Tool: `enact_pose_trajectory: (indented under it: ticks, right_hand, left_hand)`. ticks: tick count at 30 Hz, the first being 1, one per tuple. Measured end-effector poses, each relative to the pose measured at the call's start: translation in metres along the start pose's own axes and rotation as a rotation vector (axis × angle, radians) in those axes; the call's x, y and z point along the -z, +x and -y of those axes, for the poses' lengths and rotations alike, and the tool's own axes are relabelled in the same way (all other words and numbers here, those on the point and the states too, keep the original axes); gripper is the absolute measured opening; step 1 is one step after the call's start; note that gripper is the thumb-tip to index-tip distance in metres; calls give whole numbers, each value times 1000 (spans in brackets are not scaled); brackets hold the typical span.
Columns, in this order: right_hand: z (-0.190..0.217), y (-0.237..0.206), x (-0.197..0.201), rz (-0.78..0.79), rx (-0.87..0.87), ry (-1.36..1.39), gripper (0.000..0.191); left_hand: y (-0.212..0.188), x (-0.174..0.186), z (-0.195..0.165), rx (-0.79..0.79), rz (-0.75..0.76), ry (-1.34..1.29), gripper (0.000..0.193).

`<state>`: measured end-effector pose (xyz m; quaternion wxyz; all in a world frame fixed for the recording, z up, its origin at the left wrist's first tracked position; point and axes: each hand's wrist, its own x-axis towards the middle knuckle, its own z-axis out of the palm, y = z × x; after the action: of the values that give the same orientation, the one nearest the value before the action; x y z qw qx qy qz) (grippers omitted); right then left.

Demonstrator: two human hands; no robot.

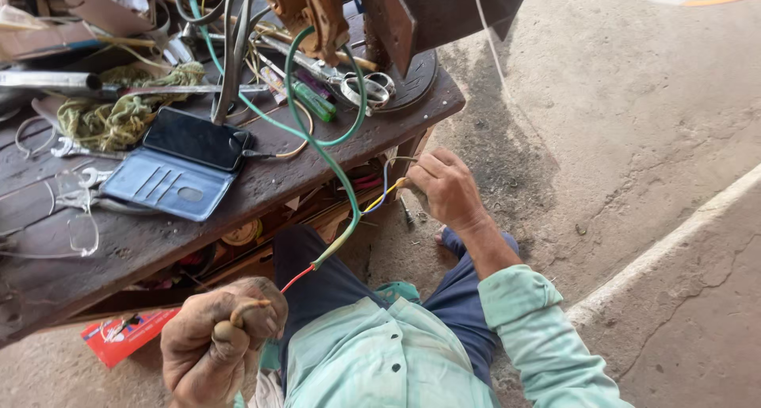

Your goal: The person works at a cluttered workbench, handling a spool of copper wire and a green electrical cable. They use shears to cut the copper wire and then strip the insulation from the green cable to expose the inner conductors.

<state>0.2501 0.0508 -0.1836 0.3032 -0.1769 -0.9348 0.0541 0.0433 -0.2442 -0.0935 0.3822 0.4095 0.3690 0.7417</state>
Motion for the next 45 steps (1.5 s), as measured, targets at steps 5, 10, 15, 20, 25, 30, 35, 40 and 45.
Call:
enact_pose_trajectory:
  ticks: [5,10,15,20,25,30,35,40,45]
  right_hand:
    - [43,-5,37,-6,-113,94,32]
    - [100,-40,73,-151,-376,419,42]
    - [112,-52,93,66,-131,881,76]
    - [125,-72,91,118,-198,633,40]
    - [124,-91,80,181,-266,535,29]
    - [130,-97,66,228,-241,465,23]
    - [123,-103,49,184,-370,335,26]
    - [114,-104,44,23,-349,227,17]
    - [99,-99,55,-13,-280,188,19]
  left_hand:
    - [17,-3,-13,-86,269,291,39]
    - [12,-32,41,34,432,240,30]
    - [12,-54,83,-3,490,459,25]
    - [26,-55,84,-197,558,671,28]
    - [52,-51,70,-76,468,1214,35]
    - [81,-64,69,101,734,1713,60]
    - [90,-71,71,136,806,1680,30]
    - [81,-72,79,300,769,1513,28]
    - [66,-59,83,211,616,1390,33]
